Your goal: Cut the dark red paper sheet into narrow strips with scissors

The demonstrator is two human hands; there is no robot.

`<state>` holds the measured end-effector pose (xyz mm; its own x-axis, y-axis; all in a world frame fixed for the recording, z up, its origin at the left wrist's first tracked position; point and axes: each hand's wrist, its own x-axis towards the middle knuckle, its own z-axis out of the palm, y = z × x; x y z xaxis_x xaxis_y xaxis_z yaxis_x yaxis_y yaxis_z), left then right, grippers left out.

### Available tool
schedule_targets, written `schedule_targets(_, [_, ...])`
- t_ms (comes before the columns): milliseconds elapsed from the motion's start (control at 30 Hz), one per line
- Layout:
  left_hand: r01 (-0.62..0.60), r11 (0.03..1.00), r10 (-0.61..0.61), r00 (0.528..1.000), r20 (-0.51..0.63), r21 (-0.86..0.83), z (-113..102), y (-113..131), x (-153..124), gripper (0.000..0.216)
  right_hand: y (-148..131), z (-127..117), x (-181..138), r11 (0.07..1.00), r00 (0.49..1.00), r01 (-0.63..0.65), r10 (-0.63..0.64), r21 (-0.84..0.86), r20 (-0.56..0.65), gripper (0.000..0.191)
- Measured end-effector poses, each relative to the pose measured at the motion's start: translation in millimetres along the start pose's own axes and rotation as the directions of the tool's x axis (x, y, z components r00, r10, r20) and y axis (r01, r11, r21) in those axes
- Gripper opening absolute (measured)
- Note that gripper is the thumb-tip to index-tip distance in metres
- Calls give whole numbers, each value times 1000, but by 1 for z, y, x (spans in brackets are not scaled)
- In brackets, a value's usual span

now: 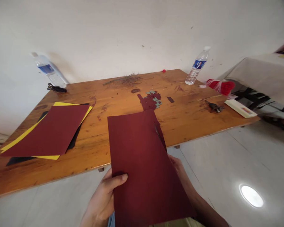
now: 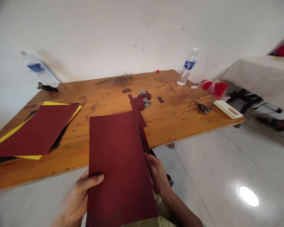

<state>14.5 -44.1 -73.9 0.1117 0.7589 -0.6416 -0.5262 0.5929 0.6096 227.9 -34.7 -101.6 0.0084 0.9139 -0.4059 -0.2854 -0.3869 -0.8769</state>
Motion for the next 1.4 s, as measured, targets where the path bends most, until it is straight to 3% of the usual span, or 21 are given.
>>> schedule_targets(767, [4,999,-4,1000,-3,-32,0,1,-3,67,2,-3,1,999,999,-33,33,-39,1,45])
schedule_targets(1400, [-3,999,2,1000,-29,-45,3,3,-5,66,10,-10,6,996,1000,10,-9,-89,14,43])
